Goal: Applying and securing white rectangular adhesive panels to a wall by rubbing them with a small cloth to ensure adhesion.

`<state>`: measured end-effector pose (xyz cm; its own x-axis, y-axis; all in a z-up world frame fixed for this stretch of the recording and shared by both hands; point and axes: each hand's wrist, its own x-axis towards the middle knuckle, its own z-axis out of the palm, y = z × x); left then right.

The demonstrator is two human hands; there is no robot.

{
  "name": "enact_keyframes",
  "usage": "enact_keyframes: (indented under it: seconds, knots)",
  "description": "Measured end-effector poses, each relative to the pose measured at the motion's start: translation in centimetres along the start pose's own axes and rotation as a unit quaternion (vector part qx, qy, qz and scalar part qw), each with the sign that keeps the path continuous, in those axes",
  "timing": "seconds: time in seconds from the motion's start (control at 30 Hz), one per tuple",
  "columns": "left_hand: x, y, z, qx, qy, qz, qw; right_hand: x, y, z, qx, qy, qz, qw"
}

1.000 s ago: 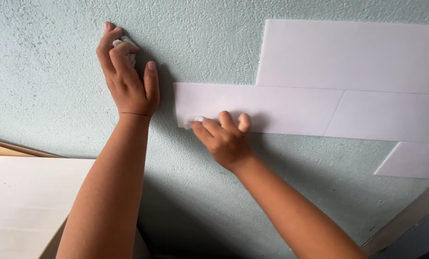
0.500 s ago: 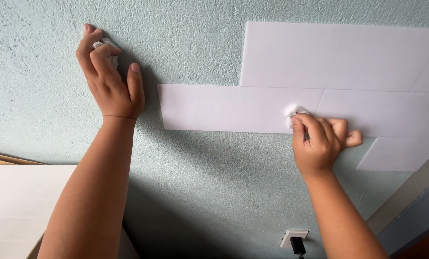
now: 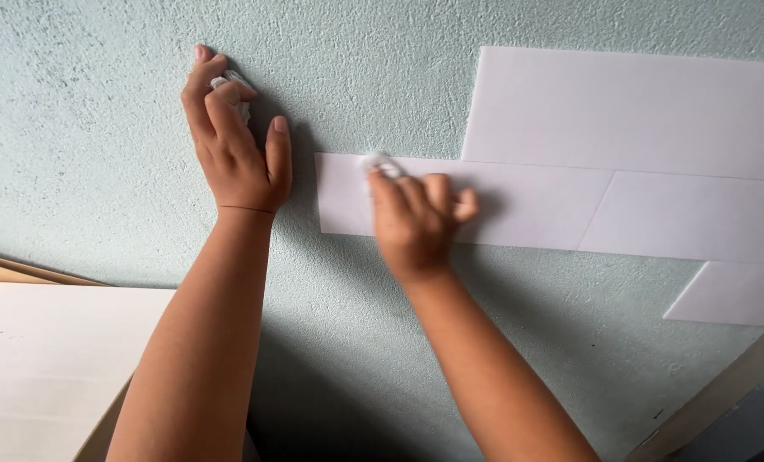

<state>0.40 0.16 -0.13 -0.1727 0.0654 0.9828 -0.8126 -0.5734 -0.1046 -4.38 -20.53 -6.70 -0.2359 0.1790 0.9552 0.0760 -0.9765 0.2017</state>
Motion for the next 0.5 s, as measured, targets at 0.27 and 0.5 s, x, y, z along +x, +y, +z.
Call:
enact_keyframes:
  seconds: [0.27, 0.5]
  knots:
    - [-0.5, -0.1, -0.4, 0.003, -0.008, 0.000, 1.000, 1.9, -1.2, -0.7, 0.055, -0.036, -0.115, 0.991]
    - [-0.5, -0.2, -0.3, 0.010, -0.010, 0.006, 1.000, 0.6, 11.9, -4.9, -0.025, -0.057, -0.182, 0.981]
